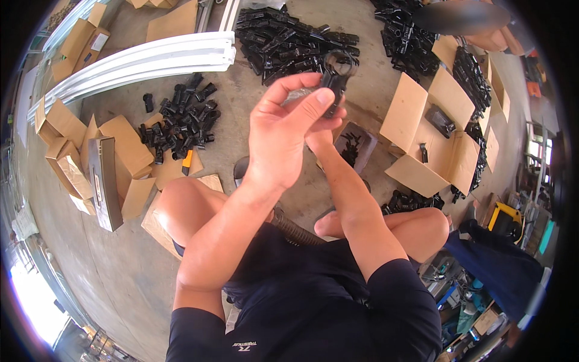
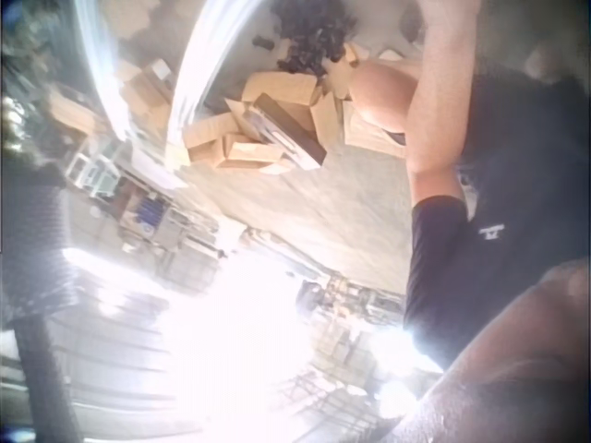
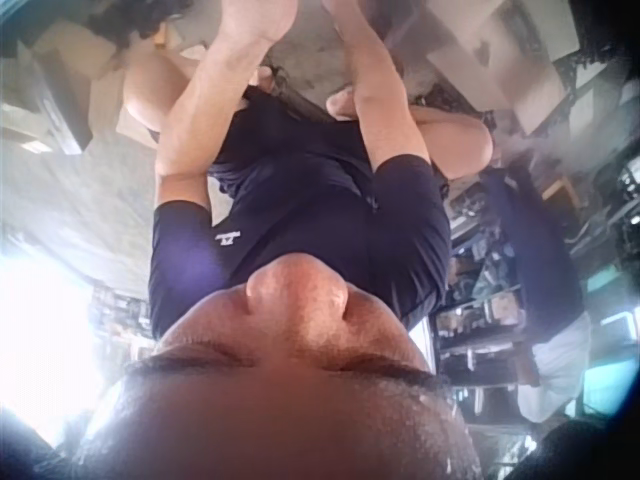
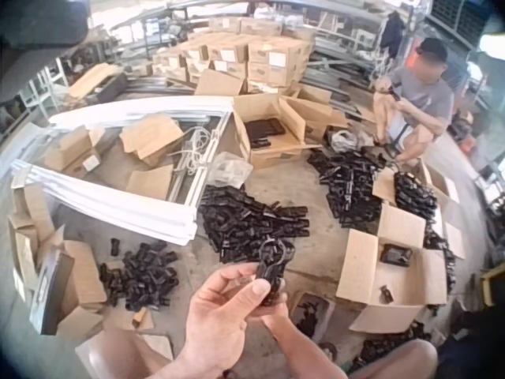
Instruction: The person picks up individual black plastic components from the floor and places them one at a time into a cardboard box.
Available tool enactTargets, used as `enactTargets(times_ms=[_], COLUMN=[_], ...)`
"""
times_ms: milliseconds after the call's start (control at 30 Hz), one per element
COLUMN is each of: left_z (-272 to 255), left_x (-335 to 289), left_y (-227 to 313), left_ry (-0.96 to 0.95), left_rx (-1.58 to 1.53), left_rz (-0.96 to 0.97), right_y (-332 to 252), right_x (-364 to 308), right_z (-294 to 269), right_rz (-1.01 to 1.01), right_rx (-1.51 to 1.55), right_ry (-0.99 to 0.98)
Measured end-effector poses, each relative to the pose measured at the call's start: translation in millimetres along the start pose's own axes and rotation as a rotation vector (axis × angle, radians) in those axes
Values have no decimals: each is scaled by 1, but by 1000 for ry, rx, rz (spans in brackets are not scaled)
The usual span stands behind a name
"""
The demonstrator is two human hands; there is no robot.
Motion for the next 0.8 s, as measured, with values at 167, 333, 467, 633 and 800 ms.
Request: enactTargets(times_ms=[167, 333, 467, 633, 800], left_z=[-5, -13, -10, -5, -12], left_x=[2, -2, -5, -11, -13], left_y=[-10, -13, -16, -20, -17], left_ry=[71, 104, 100, 101, 104], left_rx=[-54, -102, -110, -123, -125], left_rz=[-91, -99, -87, -96, -39], right_y=[5, 3, 2, 7, -1], right_x=[-3, -21, -20, -17, -50], right_z=[4, -5, -6, -28, -146], right_rz=[88, 146, 91, -88, -85], right_rx=[133, 348, 631, 886, 918], right_ry=[-35, -130, -126, 59, 49])
Point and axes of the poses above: each hand's wrist, its own x-axis towards the middle knuckle, its own z-axis out of the palm, y = z × x, the point moved 6 cm from there along x, towards the middle knuckle, and after that the axes turned 15 degrees about z, right-handed, at the moved point
